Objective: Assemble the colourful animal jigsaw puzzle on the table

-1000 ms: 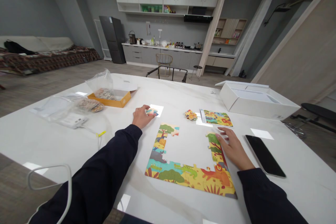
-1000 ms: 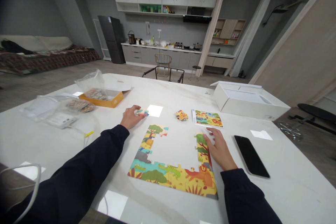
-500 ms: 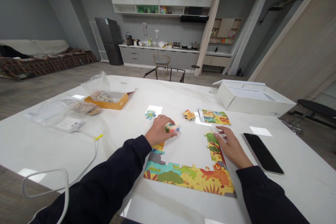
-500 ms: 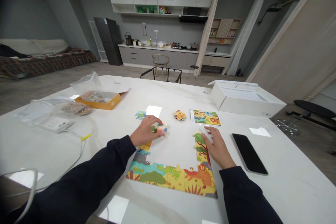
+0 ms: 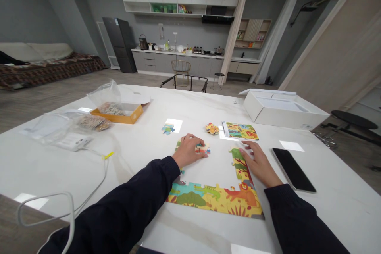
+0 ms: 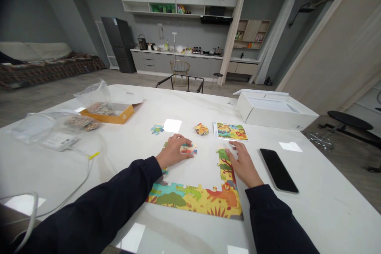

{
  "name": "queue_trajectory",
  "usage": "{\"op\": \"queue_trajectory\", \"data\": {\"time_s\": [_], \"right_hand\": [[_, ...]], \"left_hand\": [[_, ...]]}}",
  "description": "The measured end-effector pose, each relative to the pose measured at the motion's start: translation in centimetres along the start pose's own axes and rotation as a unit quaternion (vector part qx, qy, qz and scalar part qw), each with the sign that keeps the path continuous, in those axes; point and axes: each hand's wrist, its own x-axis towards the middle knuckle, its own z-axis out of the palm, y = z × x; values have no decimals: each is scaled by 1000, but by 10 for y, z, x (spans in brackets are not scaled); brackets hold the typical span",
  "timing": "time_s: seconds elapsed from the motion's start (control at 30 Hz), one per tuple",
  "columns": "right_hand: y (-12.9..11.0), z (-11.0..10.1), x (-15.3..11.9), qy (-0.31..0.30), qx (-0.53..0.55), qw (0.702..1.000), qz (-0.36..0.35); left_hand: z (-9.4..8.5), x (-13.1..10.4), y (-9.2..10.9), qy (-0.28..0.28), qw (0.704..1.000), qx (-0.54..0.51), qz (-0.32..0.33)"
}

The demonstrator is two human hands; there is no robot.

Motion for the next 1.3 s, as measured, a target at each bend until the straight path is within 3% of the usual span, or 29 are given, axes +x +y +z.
{"op": "queue_trajectory", "data": {"time_s": [0.53, 1.17, 1.3], "right_hand": [[-1, -1, 0, 1, -4, 1000, -2], [4, 1, 0, -8, 3, 1000, 9], [6, 1, 0, -8, 5, 1000, 9]], "left_hand": [[1, -5, -4, 16, 1000, -7, -2], [-4, -6, 7, 34, 999, 10, 7], [-15, -4, -1, 51, 998, 23, 22]]}}
